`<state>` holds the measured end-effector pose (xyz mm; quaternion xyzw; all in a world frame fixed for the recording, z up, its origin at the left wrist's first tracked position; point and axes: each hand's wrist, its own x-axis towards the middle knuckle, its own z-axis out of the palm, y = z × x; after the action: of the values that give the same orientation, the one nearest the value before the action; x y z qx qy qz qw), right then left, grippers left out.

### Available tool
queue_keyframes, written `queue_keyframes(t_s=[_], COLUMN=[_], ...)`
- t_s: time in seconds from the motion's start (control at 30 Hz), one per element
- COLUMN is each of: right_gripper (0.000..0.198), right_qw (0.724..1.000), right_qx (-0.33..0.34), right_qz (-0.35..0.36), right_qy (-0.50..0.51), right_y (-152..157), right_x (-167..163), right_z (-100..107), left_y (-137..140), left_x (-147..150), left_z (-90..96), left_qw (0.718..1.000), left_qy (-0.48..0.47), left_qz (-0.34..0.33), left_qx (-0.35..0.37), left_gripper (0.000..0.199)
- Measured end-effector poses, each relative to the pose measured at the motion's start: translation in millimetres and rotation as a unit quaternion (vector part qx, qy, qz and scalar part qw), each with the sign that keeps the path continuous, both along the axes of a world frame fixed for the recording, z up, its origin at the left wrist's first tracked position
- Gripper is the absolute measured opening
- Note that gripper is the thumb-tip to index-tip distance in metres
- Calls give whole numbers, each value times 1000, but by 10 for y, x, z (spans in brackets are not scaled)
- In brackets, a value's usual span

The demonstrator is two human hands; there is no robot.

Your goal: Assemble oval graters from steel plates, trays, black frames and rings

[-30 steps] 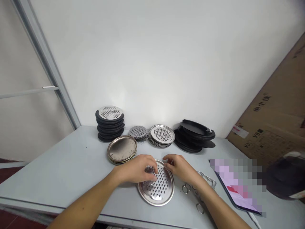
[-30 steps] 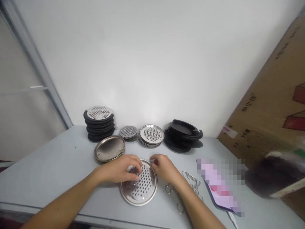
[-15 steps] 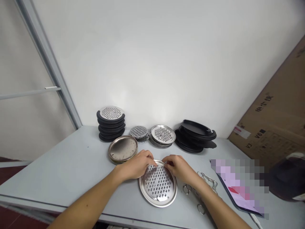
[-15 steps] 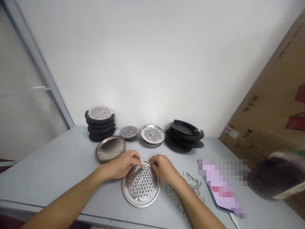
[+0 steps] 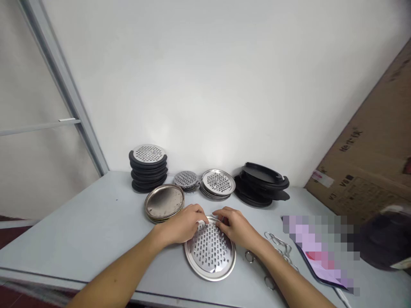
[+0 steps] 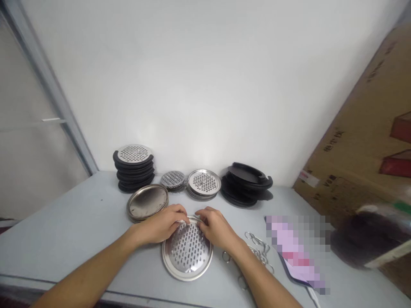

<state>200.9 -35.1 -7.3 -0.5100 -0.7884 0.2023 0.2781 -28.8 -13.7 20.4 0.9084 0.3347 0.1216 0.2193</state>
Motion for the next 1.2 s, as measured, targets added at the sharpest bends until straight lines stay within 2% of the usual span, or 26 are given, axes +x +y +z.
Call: queue_keyframes(t_s=[0.3, 0.83, 1.2], right_gripper=[32, 30, 32], right_qw=[999, 999, 1000], right_qx=[9, 22, 18], right_qz=[34, 21, 15], right_qy=[9, 15, -12], right_y=[2, 24, -42], right_x=[-13, -19, -42], right_z=[-1, -46, -6], left_y=[-6, -30, -27], left_x=[6, 25, 26], left_z=[-40, -9, -19], left_qw=[1000, 1000, 1000], left_qy=[8, 6, 1], left_qz=[3, 4, -5], left_qx=[-7, -25, -11], left_gripper=[44, 43, 46])
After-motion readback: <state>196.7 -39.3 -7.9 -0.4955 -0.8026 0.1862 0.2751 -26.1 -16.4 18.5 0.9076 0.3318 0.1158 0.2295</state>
